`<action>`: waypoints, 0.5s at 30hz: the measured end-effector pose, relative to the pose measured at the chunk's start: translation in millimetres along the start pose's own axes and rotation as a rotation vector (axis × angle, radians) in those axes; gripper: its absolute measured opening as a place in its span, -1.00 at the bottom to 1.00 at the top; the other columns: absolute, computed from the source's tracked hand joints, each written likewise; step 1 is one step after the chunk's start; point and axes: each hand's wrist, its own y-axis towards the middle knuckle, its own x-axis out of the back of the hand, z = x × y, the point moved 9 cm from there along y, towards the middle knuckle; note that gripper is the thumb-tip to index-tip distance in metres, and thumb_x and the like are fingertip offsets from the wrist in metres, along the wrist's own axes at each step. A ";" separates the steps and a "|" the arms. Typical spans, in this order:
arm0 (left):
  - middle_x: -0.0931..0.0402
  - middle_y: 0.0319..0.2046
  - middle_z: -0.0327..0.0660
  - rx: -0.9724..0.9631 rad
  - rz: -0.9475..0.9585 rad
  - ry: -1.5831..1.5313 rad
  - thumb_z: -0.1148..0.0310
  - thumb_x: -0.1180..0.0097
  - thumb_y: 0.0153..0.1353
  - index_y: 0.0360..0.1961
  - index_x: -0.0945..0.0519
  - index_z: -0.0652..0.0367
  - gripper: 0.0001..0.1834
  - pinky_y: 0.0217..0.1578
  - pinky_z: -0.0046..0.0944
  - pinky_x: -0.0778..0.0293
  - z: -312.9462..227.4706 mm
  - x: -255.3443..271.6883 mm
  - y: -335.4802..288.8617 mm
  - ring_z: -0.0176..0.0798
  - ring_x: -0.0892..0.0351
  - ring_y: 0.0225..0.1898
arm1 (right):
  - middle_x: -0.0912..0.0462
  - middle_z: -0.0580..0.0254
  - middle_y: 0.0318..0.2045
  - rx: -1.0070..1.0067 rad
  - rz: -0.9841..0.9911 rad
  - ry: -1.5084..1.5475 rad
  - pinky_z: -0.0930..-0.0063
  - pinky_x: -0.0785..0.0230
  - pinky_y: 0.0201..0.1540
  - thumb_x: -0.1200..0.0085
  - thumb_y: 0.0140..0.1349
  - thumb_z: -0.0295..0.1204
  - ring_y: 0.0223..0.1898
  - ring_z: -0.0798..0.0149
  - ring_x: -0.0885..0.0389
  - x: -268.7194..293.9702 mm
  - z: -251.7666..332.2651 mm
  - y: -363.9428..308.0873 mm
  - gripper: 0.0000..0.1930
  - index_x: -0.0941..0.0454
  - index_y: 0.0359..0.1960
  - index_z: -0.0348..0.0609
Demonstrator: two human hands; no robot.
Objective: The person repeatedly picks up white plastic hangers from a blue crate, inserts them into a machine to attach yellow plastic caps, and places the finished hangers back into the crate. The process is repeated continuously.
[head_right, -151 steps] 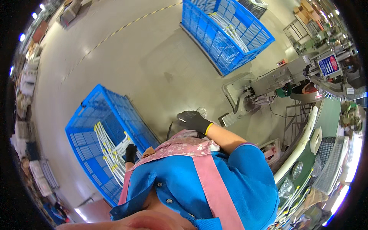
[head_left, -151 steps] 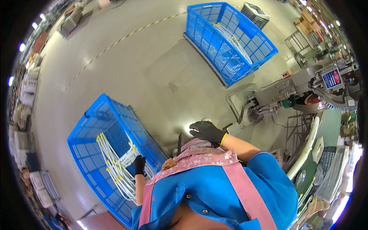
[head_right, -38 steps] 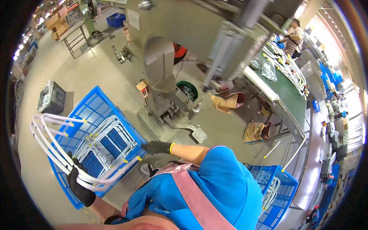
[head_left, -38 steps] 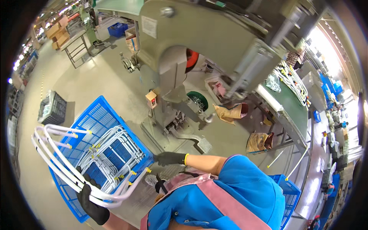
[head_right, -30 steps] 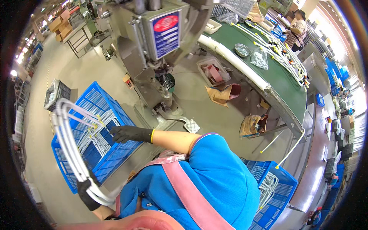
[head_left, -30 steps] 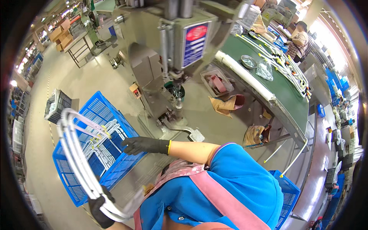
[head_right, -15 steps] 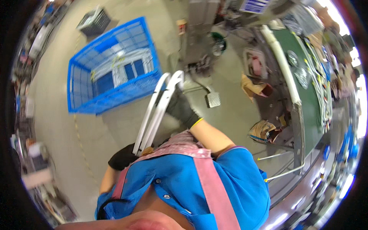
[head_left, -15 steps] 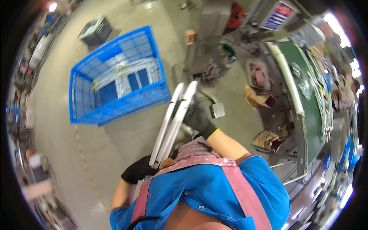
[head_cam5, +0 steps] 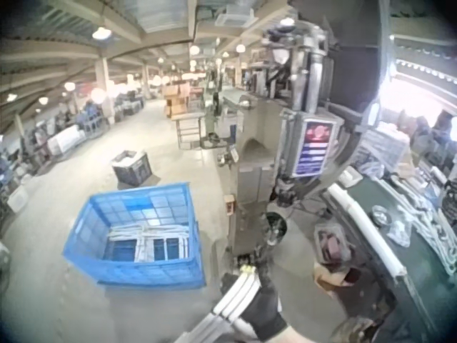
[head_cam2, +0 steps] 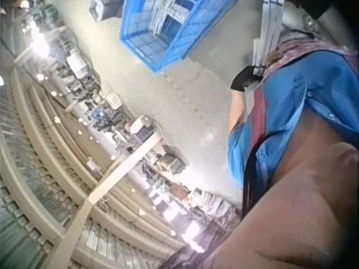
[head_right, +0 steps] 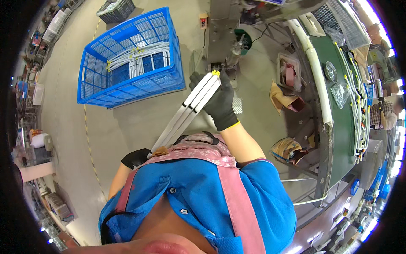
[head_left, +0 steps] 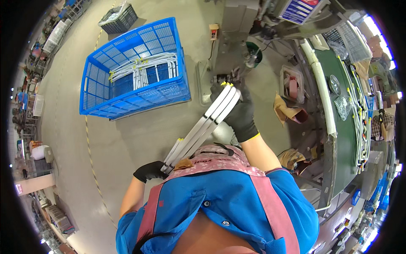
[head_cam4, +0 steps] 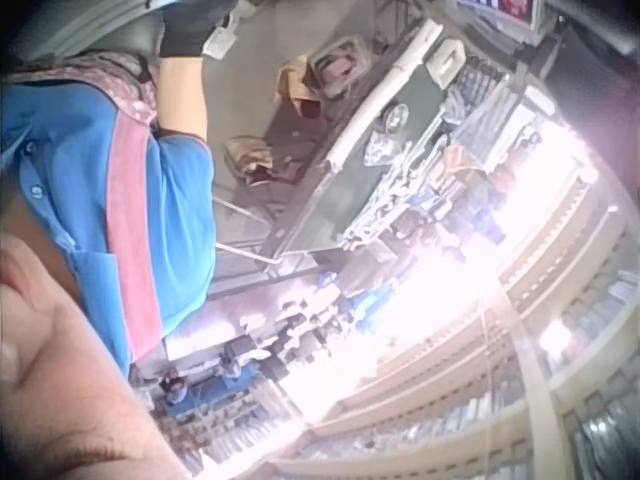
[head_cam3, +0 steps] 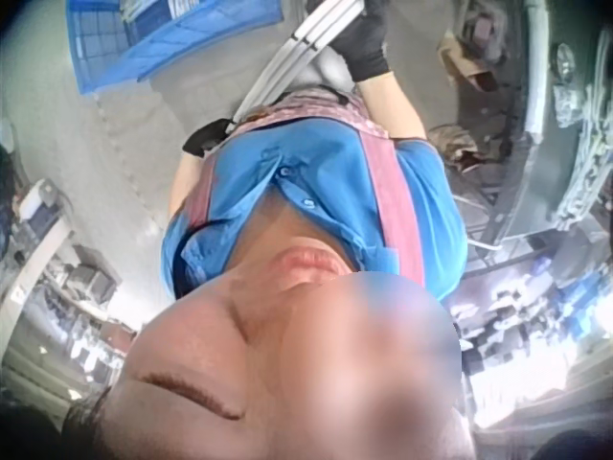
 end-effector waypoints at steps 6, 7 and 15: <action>-0.48 0.04 -0.01 -0.495 -0.101 -0.168 0.29 -0.07 0.15 0.18 -0.35 0.29 -0.43 0.12 -0.21 -0.26 -91.6 13.6 77.5 -0.12 -0.44 0.04 | -0.48 -0.05 0.03 -0.069 -0.069 -0.046 0.09 -0.20 0.22 0.09 0.28 -0.09 0.11 -0.02 -0.41 30.9 34.4 -35.6 -0.51 -0.36 0.05 -0.24; -0.45 0.08 0.00 -0.505 -0.150 -0.276 0.27 -0.03 0.20 0.21 -0.32 0.32 -0.42 0.16 -0.19 -0.23 -106.4 22.1 87.9 -0.11 -0.42 0.08 | -0.52 0.00 0.00 -0.107 -0.025 -0.098 0.11 -0.23 0.20 0.08 0.28 -0.10 0.09 0.01 -0.44 34.1 36.6 -44.1 -0.55 -0.41 0.00 -0.22; -0.58 -0.31 -0.21 -0.676 0.078 -0.263 0.25 0.00 0.25 -0.08 -0.56 0.33 -0.63 -0.21 -0.36 -0.42 -308.9 27.8 186.4 -0.38 -0.51 -0.28 | -0.57 0.30 -0.32 -0.574 0.146 -0.905 0.48 -0.40 -0.14 0.07 0.33 -0.20 -0.25 0.38 -0.54 74.0 56.2 -69.6 -0.67 -0.49 -0.11 -0.23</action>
